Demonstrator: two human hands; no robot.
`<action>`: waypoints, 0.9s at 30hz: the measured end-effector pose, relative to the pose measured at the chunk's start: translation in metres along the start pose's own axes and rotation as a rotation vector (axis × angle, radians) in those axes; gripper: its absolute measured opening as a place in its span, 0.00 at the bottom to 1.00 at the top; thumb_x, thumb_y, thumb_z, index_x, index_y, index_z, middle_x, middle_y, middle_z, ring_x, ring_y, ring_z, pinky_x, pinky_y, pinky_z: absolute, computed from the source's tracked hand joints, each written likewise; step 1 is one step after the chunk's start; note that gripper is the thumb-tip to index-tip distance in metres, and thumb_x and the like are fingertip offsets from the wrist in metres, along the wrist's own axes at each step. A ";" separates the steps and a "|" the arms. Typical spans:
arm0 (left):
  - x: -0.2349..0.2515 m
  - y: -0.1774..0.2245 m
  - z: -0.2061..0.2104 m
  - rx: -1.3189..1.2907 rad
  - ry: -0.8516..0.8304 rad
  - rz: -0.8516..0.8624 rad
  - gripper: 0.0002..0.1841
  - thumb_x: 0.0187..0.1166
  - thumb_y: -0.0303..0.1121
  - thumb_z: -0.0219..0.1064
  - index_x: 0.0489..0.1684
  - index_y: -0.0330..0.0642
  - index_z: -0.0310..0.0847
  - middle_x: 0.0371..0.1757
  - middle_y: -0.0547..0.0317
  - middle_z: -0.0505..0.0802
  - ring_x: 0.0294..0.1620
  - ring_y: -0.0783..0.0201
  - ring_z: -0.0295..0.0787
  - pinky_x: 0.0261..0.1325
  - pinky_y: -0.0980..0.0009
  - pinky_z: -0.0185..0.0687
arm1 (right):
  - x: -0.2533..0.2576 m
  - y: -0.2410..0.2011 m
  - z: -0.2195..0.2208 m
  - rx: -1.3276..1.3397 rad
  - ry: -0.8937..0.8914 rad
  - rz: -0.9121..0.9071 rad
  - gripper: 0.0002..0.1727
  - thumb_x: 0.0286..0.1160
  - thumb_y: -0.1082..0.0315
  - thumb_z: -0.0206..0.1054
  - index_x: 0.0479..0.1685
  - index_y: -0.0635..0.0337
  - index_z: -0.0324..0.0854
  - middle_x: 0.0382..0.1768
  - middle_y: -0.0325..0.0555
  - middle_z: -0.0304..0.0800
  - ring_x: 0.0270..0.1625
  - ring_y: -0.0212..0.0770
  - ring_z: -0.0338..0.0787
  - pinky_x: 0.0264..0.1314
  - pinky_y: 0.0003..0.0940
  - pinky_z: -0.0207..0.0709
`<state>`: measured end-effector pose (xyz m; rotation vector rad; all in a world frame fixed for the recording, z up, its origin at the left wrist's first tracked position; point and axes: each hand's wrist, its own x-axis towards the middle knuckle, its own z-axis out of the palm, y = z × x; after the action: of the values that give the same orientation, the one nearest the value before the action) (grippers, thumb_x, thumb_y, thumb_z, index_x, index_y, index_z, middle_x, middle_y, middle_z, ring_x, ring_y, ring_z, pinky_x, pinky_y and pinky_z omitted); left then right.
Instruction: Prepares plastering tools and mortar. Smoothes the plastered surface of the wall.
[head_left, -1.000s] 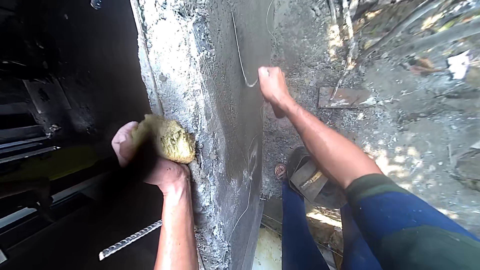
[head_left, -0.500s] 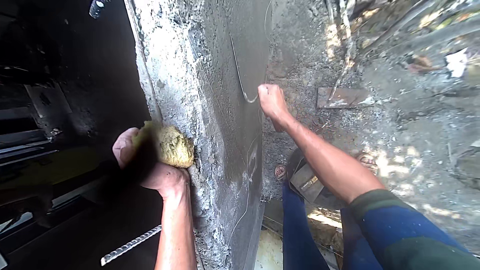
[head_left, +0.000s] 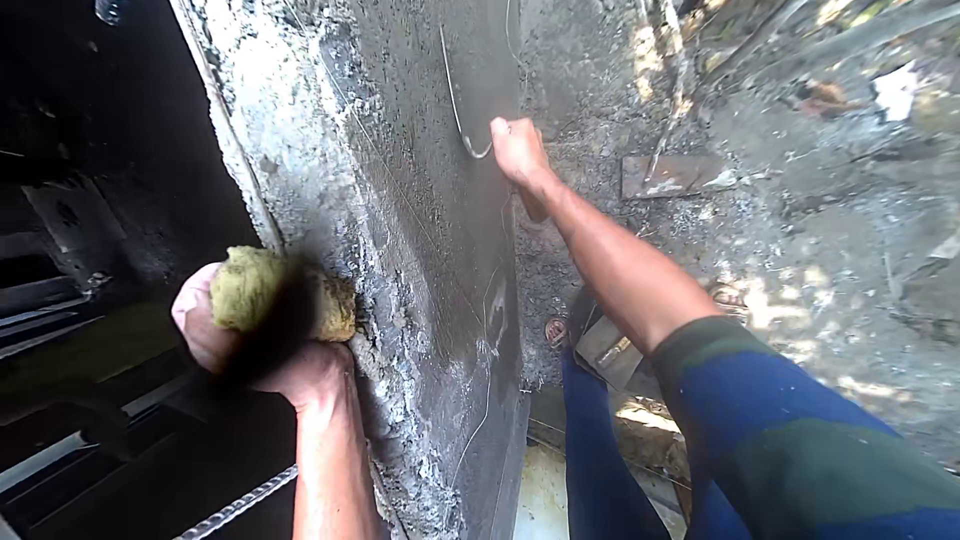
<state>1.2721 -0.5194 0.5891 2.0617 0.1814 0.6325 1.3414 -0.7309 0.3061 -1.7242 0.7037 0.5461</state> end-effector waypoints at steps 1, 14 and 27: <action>-0.001 0.001 0.000 0.008 0.000 0.009 0.18 0.91 0.34 0.39 0.55 0.36 0.76 0.46 0.56 0.89 0.52 0.63 0.88 0.59 0.61 0.86 | 0.007 0.003 -0.001 -0.004 0.002 0.012 0.32 0.88 0.45 0.43 0.25 0.56 0.82 0.31 0.50 0.88 0.38 0.49 0.89 0.40 0.56 0.78; -0.018 0.026 0.010 0.059 -0.006 -0.063 0.12 0.91 0.35 0.44 0.46 0.48 0.75 0.40 0.66 0.87 0.47 0.72 0.89 0.53 0.68 0.87 | -0.201 0.319 -0.057 -0.289 -0.161 0.261 0.35 0.89 0.39 0.46 0.59 0.63 0.84 0.49 0.67 0.90 0.55 0.66 0.90 0.61 0.71 0.77; 0.019 -0.044 -0.050 0.078 -0.280 -0.102 0.21 0.94 0.33 0.42 0.76 0.27 0.65 0.67 0.41 0.87 0.69 0.54 0.86 0.70 0.53 0.86 | -0.341 0.425 -0.059 -0.261 -0.419 0.555 0.32 0.87 0.44 0.58 0.75 0.63 0.74 0.58 0.70 0.88 0.64 0.68 0.88 0.67 0.70 0.77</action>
<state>1.2684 -0.4510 0.5808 2.1750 0.1493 0.2741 0.8007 -0.8058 0.2591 -1.5621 0.8288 1.3907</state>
